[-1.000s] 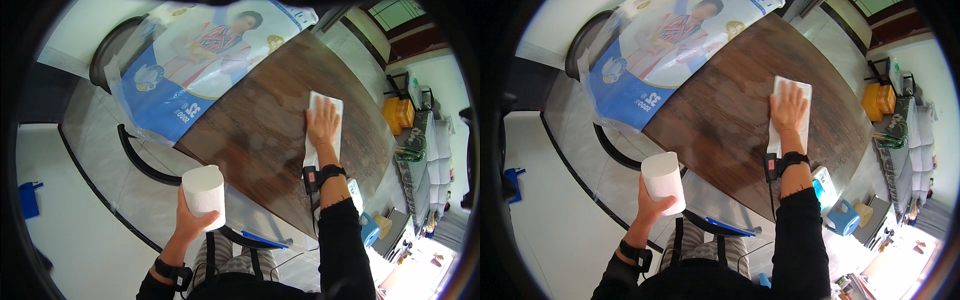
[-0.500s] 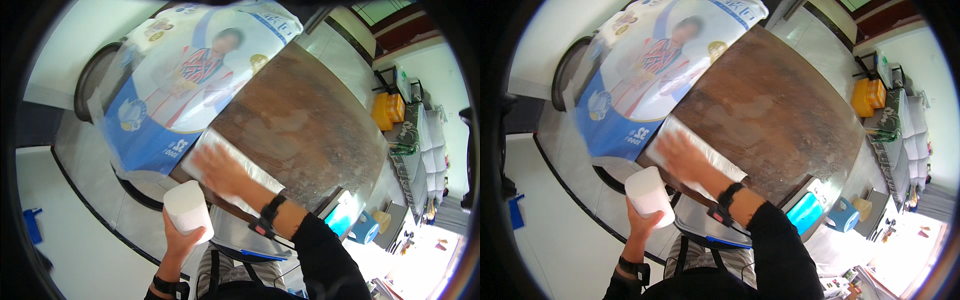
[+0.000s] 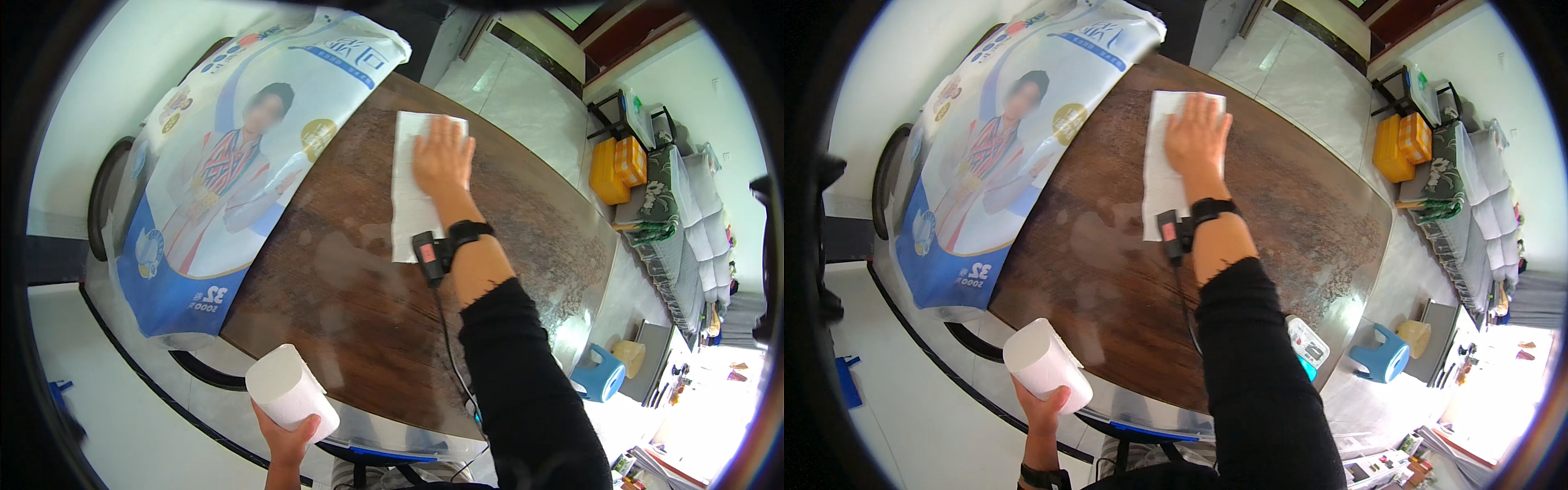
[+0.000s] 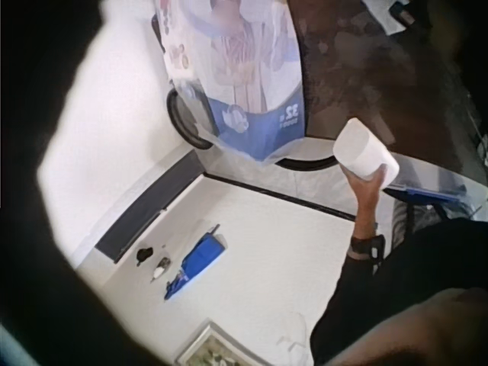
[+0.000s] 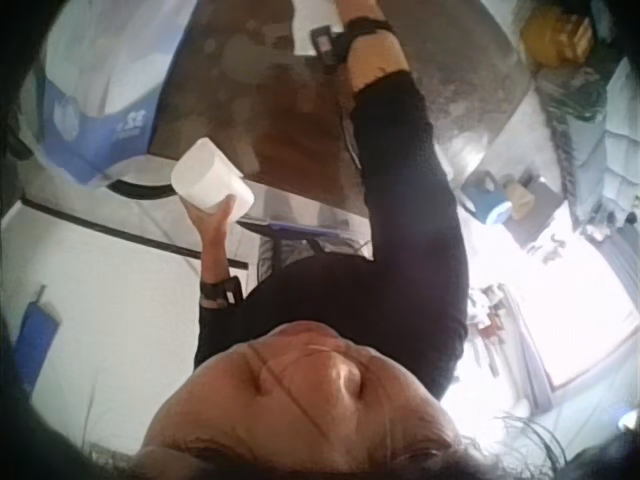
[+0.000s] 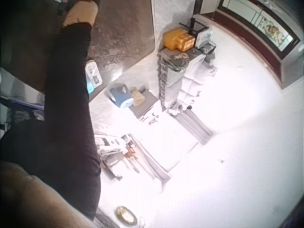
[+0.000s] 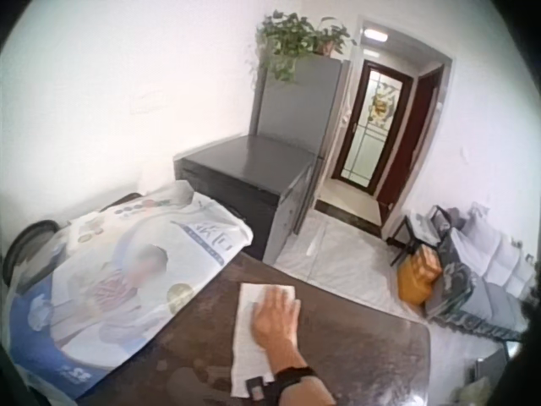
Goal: The person moves a bowl and wooden spoon to a table, places a plastic bag in the refrigerator, retrieves a container of green vegetables, and returns it to the fridge. They then move a digital scale to the table, retrieve a roll of paper towels from a bedroom, wipe the table surface, and operate a dough mixer in the kitchen.
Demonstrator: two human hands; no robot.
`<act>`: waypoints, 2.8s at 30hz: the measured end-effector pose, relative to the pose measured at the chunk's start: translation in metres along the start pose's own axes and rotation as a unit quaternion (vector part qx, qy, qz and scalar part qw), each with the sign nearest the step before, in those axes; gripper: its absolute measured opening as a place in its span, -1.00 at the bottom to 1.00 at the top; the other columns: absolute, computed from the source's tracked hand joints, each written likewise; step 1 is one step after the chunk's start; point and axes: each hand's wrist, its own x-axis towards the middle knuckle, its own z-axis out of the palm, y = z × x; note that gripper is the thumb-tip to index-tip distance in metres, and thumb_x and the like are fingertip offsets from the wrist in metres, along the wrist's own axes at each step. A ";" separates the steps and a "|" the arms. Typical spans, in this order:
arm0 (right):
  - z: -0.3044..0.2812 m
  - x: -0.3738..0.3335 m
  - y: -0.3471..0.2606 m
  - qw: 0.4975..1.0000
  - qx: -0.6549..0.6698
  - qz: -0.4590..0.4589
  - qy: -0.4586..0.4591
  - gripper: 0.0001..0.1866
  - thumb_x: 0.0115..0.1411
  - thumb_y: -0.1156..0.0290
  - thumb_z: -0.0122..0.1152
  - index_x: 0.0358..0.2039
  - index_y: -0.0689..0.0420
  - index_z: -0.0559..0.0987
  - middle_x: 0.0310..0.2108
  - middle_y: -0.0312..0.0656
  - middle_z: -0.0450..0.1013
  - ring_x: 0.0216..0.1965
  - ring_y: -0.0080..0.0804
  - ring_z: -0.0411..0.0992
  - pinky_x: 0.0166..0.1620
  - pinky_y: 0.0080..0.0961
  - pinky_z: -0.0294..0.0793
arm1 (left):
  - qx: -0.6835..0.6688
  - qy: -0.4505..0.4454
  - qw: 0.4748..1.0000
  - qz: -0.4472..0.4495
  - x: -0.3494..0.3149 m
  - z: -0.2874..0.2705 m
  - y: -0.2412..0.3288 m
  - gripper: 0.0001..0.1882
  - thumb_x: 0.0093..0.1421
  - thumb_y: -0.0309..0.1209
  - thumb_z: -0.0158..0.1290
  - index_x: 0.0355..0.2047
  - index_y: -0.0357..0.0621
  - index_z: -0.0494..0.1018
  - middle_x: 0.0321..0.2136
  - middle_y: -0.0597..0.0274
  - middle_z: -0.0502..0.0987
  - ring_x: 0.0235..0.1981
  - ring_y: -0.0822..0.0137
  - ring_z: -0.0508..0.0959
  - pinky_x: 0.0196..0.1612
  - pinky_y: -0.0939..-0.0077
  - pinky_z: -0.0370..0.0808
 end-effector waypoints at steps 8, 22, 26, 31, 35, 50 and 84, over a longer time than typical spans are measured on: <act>-0.029 -0.042 0.182 0.980 0.000 0.198 -0.025 -0.37 0.28 0.07 -0.45 0.27 0.16 -0.02 0.32 -0.14 -0.16 0.34 -0.19 -0.26 0.30 -0.15 -0.35 | 0.032 -0.025 0.999 0.000 -0.012 0.040 -0.005 0.06 -0.36 -0.48 0.27 0.17 -0.18 -0.07 -0.03 0.07 0.25 -0.04 0.18 0.34 -0.03 0.27 0.39; -0.060 -0.140 0.241 0.976 0.035 0.212 -0.027 -0.15 0.13 -0.20 -0.12 0.28 0.05 -0.04 0.30 0.04 -0.17 0.32 -0.05 -0.25 0.29 -0.10 -0.30 | 0.062 0.037 0.990 0.120 0.030 0.105 -0.030 -0.18 -0.24 -0.57 0.25 0.08 -0.28 0.15 -0.08 0.06 0.36 -0.07 0.18 0.41 0.02 0.26 0.37; -0.048 -0.125 0.168 0.999 0.013 -0.040 -0.033 -0.21 0.16 -0.23 -0.24 0.27 -0.01 0.02 0.31 -0.01 -0.19 0.33 -0.10 -0.30 0.30 -0.10 -0.36 | 0.038 0.070 0.995 0.066 0.044 0.128 -0.031 -0.34 -0.12 -0.63 0.21 0.03 -0.33 0.22 -0.08 0.06 0.38 -0.10 0.21 0.43 0.02 0.31 0.37; -0.036 -0.076 0.117 0.989 0.066 -0.128 -0.037 -0.45 0.27 0.08 -0.37 0.24 -0.02 0.09 0.29 -0.03 -0.12 0.33 -0.14 -0.23 0.30 -0.13 -0.30 | 0.067 0.043 0.984 0.157 0.038 0.129 -0.042 -0.37 -0.09 -0.64 0.20 0.02 -0.31 0.21 -0.05 0.05 0.34 -0.04 0.22 0.38 0.06 0.33 0.34; -0.032 -0.052 0.147 0.999 0.039 -0.002 -0.007 -0.48 0.27 0.16 -0.37 0.24 -0.05 0.09 0.29 -0.08 -0.10 0.32 -0.17 -0.18 0.30 -0.14 -0.27 | 0.286 0.192 0.879 0.330 0.002 0.115 -0.048 -0.56 0.00 -0.59 0.12 -0.09 -0.27 0.28 -0.16 0.12 0.38 -0.21 0.28 0.43 -0.06 0.44 0.38; -0.068 -0.185 0.356 0.981 0.015 0.193 -0.002 -0.44 0.25 0.14 -0.43 0.25 0.02 0.08 0.30 -0.08 -0.09 0.32 -0.12 -0.20 0.30 -0.13 -0.32 | 0.435 -0.327 0.829 0.131 -0.083 0.249 -0.029 -0.55 -0.01 -0.18 0.19 -0.28 -0.28 0.34 -0.28 0.04 0.38 -0.30 0.12 0.43 -0.30 0.33 0.42; -0.098 -0.374 0.074 0.874 0.043 -0.407 -0.263 -0.43 0.20 0.13 -0.10 0.20 0.06 0.21 0.29 -0.29 -0.03 0.33 -0.25 -0.17 0.30 -0.11 -0.28 | -0.016 -0.194 0.978 -0.080 -0.069 0.012 0.001 -0.72 -0.04 -0.48 0.19 -0.61 -0.01 0.24 -0.54 0.31 0.47 -0.55 0.53 0.43 -0.46 0.68 0.42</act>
